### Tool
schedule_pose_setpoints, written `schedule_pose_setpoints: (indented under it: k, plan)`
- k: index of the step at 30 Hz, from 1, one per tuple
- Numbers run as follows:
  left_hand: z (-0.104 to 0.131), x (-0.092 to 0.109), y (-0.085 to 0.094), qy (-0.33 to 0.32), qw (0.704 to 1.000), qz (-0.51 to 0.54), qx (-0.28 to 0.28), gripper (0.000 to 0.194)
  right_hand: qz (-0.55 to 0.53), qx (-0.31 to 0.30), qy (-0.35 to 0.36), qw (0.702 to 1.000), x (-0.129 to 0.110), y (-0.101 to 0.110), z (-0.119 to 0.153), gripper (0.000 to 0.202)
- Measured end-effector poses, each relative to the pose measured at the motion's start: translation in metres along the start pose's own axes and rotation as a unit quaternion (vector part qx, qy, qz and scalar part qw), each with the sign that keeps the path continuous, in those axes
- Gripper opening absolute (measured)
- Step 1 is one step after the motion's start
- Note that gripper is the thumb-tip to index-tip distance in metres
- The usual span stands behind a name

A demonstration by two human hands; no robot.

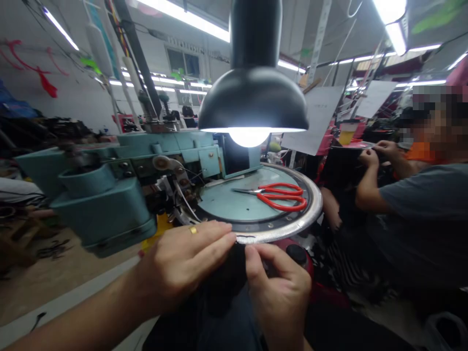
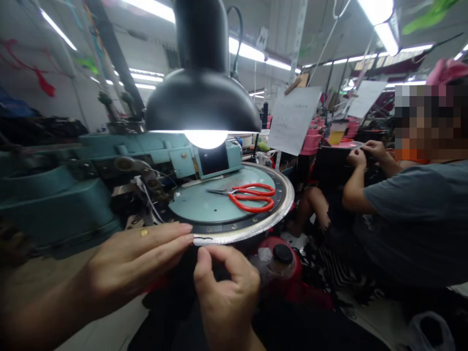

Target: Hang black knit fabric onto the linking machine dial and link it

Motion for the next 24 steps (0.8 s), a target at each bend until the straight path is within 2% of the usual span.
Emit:
schedule_pose_setpoints:
  k: [3, 6, 9, 13, 18, 24]
  plan:
    - [-0.0017, -0.0018, -0.0013, 0.007, 1.0, 0.007, 0.016, 0.014, -0.008, -0.005, -0.019, 1.0, 0.0037, 0.0, -0.0007, 0.01]
    - [-0.001, -0.0004, -0.0054, -0.006, 1.0, 0.022, 0.009, 0.02, -0.022, -0.005, -0.038, 0.999, 0.0069, 0.0014, -0.0019, 0.012]
    - [-0.0025, 0.001, -0.003, -0.008, 0.999, 0.013, 0.029, 0.017, -0.02, -0.006, -0.047, 0.999, 0.0081, 0.0046, -0.0035, 0.012]
    - [-0.0089, 0.0001, -0.0038, 0.033, 0.999, 0.024, 0.017, 0.014, -0.011, -0.037, -0.031, 0.999, 0.0046, 0.0036, -0.0048, 0.005]
    - [-0.0055, -0.0019, -0.0051, 0.082, 0.995, 0.043, 0.035, 0.014, -0.039, -0.035, -0.023, 0.998, 0.0016, 0.0036, -0.0057, 0.008]
    - [-0.0023, 0.0039, -0.0061, 0.032, 0.999, 0.001, 0.037, 0.017, -0.033, -0.011, -0.061, 0.998, 0.0077, 0.0061, -0.006, 0.012]
Point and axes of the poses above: each hand's wrist, its own z-axis away from the middle knuckle, its own y-axis out of the back of the hand, x = y × z, the point moved 8 cm from there along -z, towards the middle knuckle, and after that the axes turned 3 degrees about y, right-handed, at the moved point
